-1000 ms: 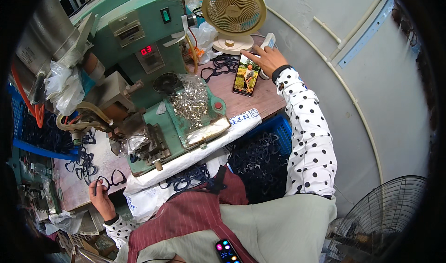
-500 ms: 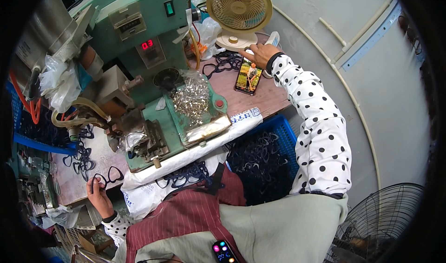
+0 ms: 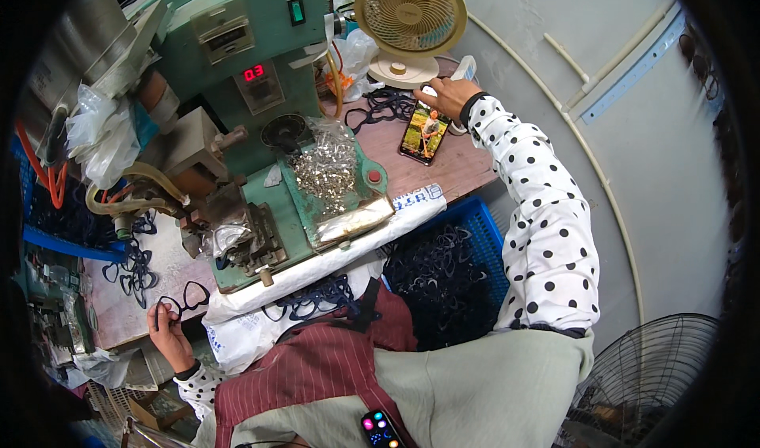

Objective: The person assembles eyeglasses by inserting small metal components into the frame using a press machine. They repeatedly pick up frames, place them under the press, operate the machine, and remove the assembled units, placing them into a blue basket.

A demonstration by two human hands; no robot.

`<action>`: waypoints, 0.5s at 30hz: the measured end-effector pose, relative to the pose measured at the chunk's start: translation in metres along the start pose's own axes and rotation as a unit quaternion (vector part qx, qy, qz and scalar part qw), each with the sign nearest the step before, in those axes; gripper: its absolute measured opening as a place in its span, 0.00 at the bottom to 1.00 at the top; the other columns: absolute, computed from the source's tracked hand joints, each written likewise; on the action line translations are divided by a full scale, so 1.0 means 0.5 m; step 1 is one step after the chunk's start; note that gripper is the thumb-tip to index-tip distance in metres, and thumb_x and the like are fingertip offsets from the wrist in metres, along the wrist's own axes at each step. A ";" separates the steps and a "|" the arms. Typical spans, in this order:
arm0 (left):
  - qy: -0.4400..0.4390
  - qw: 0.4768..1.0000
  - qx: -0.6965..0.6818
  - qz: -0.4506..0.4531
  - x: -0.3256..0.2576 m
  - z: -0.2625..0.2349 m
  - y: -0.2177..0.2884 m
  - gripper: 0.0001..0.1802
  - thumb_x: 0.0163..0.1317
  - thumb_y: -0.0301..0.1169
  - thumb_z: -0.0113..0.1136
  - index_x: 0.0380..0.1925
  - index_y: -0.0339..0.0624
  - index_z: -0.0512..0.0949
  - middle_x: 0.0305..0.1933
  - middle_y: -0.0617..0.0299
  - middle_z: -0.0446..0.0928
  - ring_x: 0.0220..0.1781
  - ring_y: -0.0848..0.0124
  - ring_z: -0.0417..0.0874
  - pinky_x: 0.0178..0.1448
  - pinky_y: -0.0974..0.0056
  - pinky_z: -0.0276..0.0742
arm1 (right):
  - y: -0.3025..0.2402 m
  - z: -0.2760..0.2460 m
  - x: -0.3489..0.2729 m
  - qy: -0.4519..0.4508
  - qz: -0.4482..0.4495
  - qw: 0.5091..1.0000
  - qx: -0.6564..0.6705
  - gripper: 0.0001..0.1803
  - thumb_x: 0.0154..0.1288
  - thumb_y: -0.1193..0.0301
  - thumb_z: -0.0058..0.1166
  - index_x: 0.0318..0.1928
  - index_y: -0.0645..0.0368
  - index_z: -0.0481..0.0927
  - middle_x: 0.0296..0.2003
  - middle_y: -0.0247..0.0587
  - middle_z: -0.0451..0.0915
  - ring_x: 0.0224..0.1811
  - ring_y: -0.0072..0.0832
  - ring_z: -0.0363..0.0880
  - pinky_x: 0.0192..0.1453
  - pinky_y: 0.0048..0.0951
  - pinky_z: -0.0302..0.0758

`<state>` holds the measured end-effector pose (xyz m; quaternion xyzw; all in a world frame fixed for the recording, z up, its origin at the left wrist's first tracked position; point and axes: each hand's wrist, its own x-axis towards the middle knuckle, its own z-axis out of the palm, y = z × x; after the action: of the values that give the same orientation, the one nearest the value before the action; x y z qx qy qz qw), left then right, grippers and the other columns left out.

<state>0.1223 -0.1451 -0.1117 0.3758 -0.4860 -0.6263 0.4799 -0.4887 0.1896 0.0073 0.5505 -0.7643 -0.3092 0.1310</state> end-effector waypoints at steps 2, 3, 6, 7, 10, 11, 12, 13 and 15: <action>-0.001 1.000 0.000 0.000 -0.003 0.000 0.001 0.06 0.68 0.24 0.55 0.43 0.36 0.74 0.38 0.59 0.78 0.31 0.76 0.73 0.40 0.73 0.70 | -0.002 -0.004 -0.002 -0.004 0.003 1.000 0.013 0.33 0.62 0.74 0.49 0.68 0.42 0.60 0.45 0.45 0.71 0.43 0.39 0.81 0.37 0.36 0.84; -0.004 1.000 0.000 0.001 -0.004 0.002 0.002 0.06 0.68 0.24 0.55 0.43 0.36 0.74 0.38 0.59 0.78 0.31 0.76 0.73 0.40 0.72 0.70 | -0.001 -0.007 0.000 -0.011 0.006 1.000 0.015 0.35 0.61 0.75 0.51 0.68 0.41 0.60 0.45 0.45 0.71 0.43 0.39 0.81 0.37 0.36 0.84; -0.011 1.000 -0.004 0.006 -0.004 0.002 0.002 0.06 0.68 0.24 0.54 0.43 0.36 0.74 0.38 0.59 0.78 0.32 0.76 0.73 0.40 0.72 0.70 | -0.003 -0.010 0.002 -0.025 0.016 0.999 0.022 0.40 0.55 0.77 0.57 0.68 0.41 0.60 0.47 0.45 0.71 0.44 0.39 0.81 0.39 0.36 0.83; -0.013 1.000 -0.007 0.008 -0.004 0.001 0.001 0.06 0.68 0.24 0.54 0.43 0.36 0.74 0.38 0.59 0.78 0.32 0.76 0.73 0.40 0.72 0.70 | -0.003 -0.011 0.002 -0.024 0.019 0.999 0.024 0.42 0.52 0.77 0.59 0.68 0.41 0.59 0.47 0.45 0.71 0.44 0.39 0.81 0.39 0.36 0.83; -0.015 1.000 -0.011 0.006 -0.003 -0.001 0.001 0.06 0.68 0.24 0.54 0.43 0.36 0.74 0.38 0.59 0.77 0.32 0.76 0.73 0.40 0.72 0.70 | -0.003 -0.012 0.004 -0.036 0.026 0.999 0.031 0.48 0.45 0.78 0.65 0.68 0.41 0.59 0.48 0.45 0.71 0.45 0.39 0.81 0.40 0.36 0.83; -0.012 1.000 -0.010 0.005 -0.004 0.000 0.001 0.06 0.68 0.24 0.54 0.43 0.36 0.74 0.38 0.59 0.77 0.32 0.76 0.73 0.40 0.72 0.70 | -0.003 -0.012 0.005 -0.042 0.028 0.998 0.034 0.50 0.43 0.78 0.66 0.68 0.40 0.59 0.48 0.44 0.71 0.45 0.39 0.81 0.41 0.36 0.83; -0.009 1.000 -0.009 0.004 -0.005 0.001 0.002 0.06 0.68 0.24 0.55 0.43 0.36 0.74 0.37 0.59 0.77 0.32 0.76 0.73 0.40 0.72 0.70 | -0.003 -0.011 0.005 -0.043 0.030 0.998 0.034 0.50 0.42 0.78 0.67 0.68 0.40 0.59 0.48 0.45 0.71 0.45 0.39 0.81 0.41 0.37 0.83; -0.006 1.000 -0.009 0.003 -0.006 0.002 0.001 0.06 0.68 0.24 0.55 0.43 0.36 0.74 0.37 0.59 0.77 0.32 0.76 0.73 0.40 0.72 0.71 | -0.003 -0.008 0.006 -0.044 0.032 0.998 0.033 0.51 0.41 0.78 0.67 0.68 0.40 0.59 0.48 0.45 0.71 0.45 0.39 0.81 0.41 0.37 0.82; -0.005 1.000 -0.009 0.001 -0.005 0.001 0.001 0.06 0.68 0.24 0.55 0.43 0.36 0.74 0.37 0.59 0.77 0.32 0.76 0.73 0.40 0.72 0.71 | -0.003 -0.005 0.006 -0.046 0.034 0.998 0.033 0.51 0.41 0.78 0.67 0.68 0.40 0.59 0.48 0.45 0.71 0.45 0.39 0.81 0.40 0.37 0.82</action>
<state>0.1226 -0.1426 -0.1113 0.3675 -0.4830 -0.6322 0.4816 -0.4874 0.1857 0.0081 0.5136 -0.7975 -0.3042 0.0882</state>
